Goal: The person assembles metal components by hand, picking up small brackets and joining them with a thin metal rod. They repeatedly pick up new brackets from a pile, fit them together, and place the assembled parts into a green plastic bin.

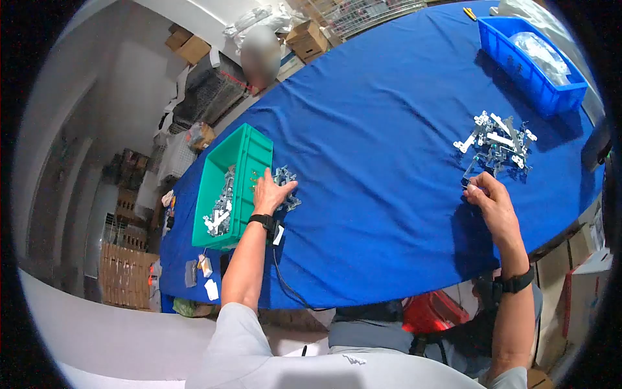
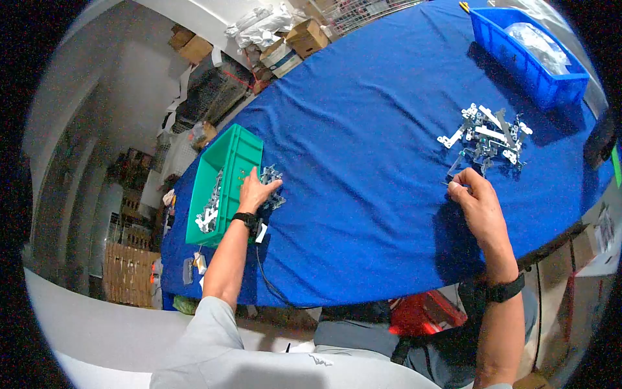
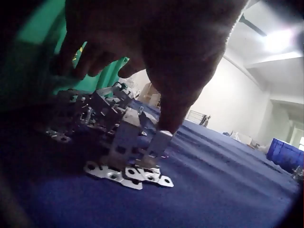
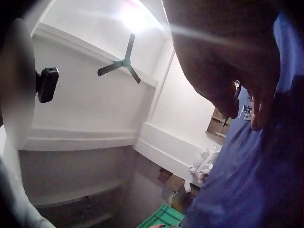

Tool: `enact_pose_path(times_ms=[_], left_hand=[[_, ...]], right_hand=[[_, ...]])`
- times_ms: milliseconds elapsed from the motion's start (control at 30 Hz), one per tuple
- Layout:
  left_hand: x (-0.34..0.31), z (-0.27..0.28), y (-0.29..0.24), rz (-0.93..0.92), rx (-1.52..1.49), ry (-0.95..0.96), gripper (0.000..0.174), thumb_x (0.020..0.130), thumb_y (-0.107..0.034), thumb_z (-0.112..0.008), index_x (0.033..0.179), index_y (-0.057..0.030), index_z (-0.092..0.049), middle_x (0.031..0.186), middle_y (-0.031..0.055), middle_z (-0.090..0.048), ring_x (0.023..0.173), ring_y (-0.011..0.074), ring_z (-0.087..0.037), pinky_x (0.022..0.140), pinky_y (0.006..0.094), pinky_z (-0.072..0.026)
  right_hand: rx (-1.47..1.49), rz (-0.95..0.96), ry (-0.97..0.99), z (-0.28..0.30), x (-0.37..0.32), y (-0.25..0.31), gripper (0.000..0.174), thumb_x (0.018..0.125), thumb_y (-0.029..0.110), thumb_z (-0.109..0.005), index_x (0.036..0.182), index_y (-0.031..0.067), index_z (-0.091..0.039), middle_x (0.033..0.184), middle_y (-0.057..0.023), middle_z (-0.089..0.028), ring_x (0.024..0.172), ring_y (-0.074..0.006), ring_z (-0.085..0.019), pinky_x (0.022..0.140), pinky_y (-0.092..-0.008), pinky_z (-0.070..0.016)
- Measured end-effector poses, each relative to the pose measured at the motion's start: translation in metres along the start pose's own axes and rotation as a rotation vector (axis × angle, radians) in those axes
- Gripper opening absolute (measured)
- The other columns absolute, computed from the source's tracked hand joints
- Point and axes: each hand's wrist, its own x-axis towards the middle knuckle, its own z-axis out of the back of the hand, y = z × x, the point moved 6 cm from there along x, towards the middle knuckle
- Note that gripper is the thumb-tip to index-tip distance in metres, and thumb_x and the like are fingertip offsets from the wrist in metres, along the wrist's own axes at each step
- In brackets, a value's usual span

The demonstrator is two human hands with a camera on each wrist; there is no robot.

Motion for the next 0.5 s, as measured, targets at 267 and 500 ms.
enact_pose_path(times_ms=[267,500], left_hand=[[0.013,-0.033,0.000,0.097,-0.130,0.078,0.074,0.070,-0.020,-0.072,0.138,-0.0087,-0.047,0.120,0.0258,-0.059,0.112,0.0421,-0.058,0.094,0.0462,-0.0500],[0.012,-0.033,0.002,-0.031,-0.216,0.011,0.061,0.072,-0.003,-0.064,0.131,-0.0169,-0.055,0.112,0.0229,-0.061,0.105,0.0414,-0.060,0.090,0.0465,-0.0498]], right_hand=[[-0.010,-0.033,0.021,-0.001,0.000,0.000,0.016,0.094,0.015,-0.059,0.088,0.0010,-0.056,0.080,-0.0012,-0.058,0.077,-0.0094,-0.055,0.071,-0.0252,-0.0442],[0.008,-0.062,0.013,-0.002,0.000,-0.004,0.015,0.094,0.015,-0.060,0.093,0.0003,-0.057,0.085,-0.0028,-0.061,0.082,-0.0116,-0.060,0.077,-0.0258,-0.0472]])
